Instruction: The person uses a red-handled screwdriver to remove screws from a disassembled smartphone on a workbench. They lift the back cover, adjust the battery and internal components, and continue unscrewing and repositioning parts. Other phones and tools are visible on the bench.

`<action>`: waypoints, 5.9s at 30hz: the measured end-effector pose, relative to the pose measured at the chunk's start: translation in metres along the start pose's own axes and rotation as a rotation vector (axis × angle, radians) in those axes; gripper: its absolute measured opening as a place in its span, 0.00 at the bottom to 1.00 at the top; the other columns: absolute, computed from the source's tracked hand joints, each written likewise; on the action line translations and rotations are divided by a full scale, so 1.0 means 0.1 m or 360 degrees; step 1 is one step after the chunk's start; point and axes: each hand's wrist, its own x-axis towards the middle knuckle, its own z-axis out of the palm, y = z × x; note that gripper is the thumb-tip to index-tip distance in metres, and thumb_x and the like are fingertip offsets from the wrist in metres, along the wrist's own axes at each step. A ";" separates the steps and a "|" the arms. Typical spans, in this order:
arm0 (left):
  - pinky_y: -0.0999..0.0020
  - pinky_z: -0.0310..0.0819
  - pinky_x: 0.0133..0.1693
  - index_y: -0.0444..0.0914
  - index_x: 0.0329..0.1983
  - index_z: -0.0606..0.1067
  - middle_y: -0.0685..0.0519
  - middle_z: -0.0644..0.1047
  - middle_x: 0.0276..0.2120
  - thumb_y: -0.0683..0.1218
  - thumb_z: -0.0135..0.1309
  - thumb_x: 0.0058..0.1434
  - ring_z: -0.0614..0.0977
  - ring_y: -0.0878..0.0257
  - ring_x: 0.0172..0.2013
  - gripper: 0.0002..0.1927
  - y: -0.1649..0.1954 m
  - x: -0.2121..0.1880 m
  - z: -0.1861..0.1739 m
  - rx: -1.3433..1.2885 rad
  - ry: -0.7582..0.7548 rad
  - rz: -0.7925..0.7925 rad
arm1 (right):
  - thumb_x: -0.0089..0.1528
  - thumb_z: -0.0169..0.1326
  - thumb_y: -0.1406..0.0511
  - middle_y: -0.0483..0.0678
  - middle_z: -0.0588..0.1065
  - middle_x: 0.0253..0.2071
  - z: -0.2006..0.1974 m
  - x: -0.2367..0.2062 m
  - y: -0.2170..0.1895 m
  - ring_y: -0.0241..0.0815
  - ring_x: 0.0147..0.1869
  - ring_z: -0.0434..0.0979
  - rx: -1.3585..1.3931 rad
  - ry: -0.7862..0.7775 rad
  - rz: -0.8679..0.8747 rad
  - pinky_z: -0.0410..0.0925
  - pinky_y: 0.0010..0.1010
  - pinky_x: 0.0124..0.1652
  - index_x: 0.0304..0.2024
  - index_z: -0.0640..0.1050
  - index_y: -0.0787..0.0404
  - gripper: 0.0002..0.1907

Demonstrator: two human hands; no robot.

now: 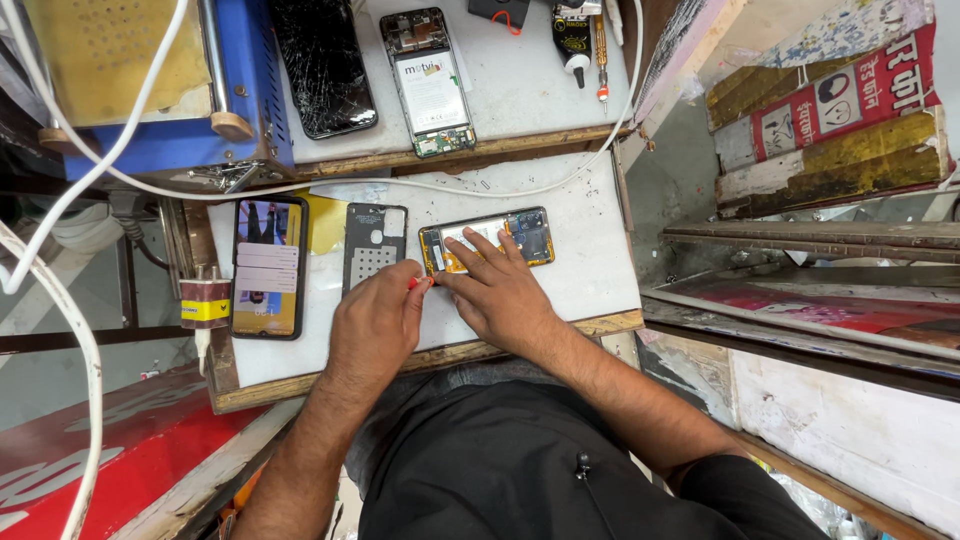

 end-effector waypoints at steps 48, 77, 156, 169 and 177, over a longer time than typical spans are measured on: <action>0.57 0.77 0.57 0.43 0.49 0.77 0.52 0.82 0.30 0.56 0.59 0.69 0.84 0.56 0.37 0.15 0.05 0.22 -0.06 0.0626 -0.0387 -0.0181 | 0.60 0.60 0.62 0.52 0.65 0.71 -0.02 0.04 0.06 0.56 0.79 0.56 0.0088 0.0011 0.0052 0.47 0.62 0.72 0.58 0.76 0.56 0.23; 0.56 0.76 0.47 0.40 0.41 0.76 0.48 0.80 0.30 0.47 0.60 0.59 0.83 0.52 0.34 0.09 0.16 0.24 -0.10 0.0420 -0.0032 0.0297 | 0.58 0.61 0.66 0.50 0.72 0.66 0.09 0.02 0.00 0.55 0.75 0.63 0.0178 0.0138 0.0100 0.53 0.60 0.71 0.49 0.79 0.59 0.16; 0.55 0.76 0.50 0.39 0.51 0.75 0.50 0.83 0.38 0.35 0.53 0.56 0.85 0.53 0.41 0.18 0.10 0.15 0.04 0.0121 -0.0034 0.0446 | 0.58 0.60 0.65 0.50 0.69 0.65 -0.02 -0.16 -0.19 0.60 0.77 0.59 0.0117 0.0109 0.0190 0.50 0.65 0.72 0.49 0.82 0.56 0.16; 0.57 0.80 0.46 0.39 0.49 0.76 0.47 0.82 0.41 0.34 0.55 0.57 0.84 0.50 0.44 0.17 0.15 0.16 0.10 -0.0013 -0.0067 0.0309 | 0.57 0.60 0.67 0.52 0.71 0.63 0.00 -0.15 -0.18 0.60 0.76 0.60 0.0170 0.0161 0.0191 0.51 0.63 0.72 0.49 0.82 0.59 0.16; 0.56 0.79 0.39 0.40 0.49 0.75 0.47 0.82 0.45 0.34 0.52 0.55 0.83 0.48 0.43 0.18 0.18 0.20 0.13 -0.0135 -0.0290 0.0205 | 0.58 0.61 0.66 0.54 0.73 0.59 0.01 -0.16 -0.08 0.61 0.76 0.60 0.0201 0.0073 0.0178 0.49 0.63 0.72 0.49 0.82 0.58 0.16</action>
